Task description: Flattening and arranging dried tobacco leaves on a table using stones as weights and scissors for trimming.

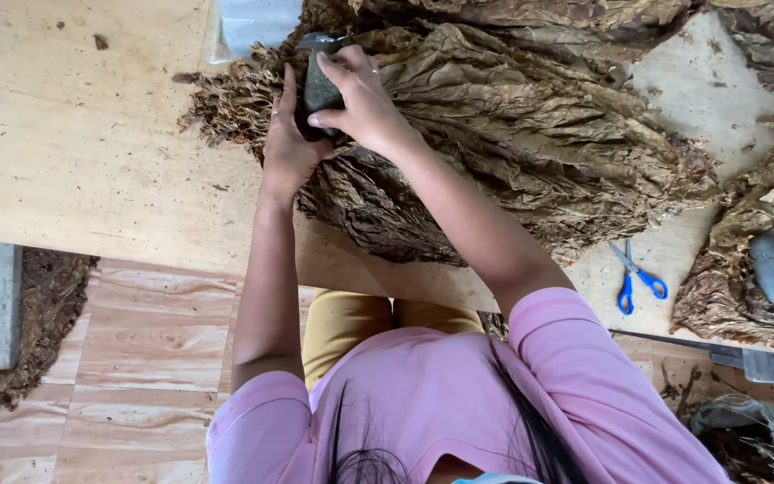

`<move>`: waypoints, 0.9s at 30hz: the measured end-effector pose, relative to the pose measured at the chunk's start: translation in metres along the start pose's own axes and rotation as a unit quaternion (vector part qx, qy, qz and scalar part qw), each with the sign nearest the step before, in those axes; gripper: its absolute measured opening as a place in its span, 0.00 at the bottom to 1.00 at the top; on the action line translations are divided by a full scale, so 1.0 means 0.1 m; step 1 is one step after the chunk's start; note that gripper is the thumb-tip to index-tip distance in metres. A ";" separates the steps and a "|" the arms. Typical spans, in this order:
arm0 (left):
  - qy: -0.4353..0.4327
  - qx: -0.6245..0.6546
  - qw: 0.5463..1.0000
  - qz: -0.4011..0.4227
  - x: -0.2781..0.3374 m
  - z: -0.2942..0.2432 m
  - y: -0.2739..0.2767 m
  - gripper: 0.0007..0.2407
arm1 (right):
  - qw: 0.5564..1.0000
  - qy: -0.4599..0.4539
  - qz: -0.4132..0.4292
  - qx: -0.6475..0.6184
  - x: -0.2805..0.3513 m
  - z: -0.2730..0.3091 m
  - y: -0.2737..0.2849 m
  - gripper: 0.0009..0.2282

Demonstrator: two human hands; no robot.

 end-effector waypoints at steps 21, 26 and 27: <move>-0.157 -0.020 0.987 0.010 0.15 0.00 -0.16 0.40 | 0.999 0.004 -0.034 0.023 -0.15 -0.11 -0.12 0.32; -0.121 0.066 0.990 -0.038 0.45 0.06 -0.18 0.34 | 0.993 0.017 0.066 -0.095 0.35 0.08 0.71 0.28; -0.185 -0.131 0.970 -0.091 0.48 0.12 -0.17 0.35 | 0.996 0.018 0.014 -0.091 0.53 0.03 0.93 0.29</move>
Point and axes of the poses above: each hand's wrist, its own x-axis away from the middle knuckle, its own y-axis out of the back of the hand, z = x × y, the point moved 2 cm from there along -x, towards the middle knuckle, and after that the axes turned 3 degrees about -y, right-handed, at the moved point
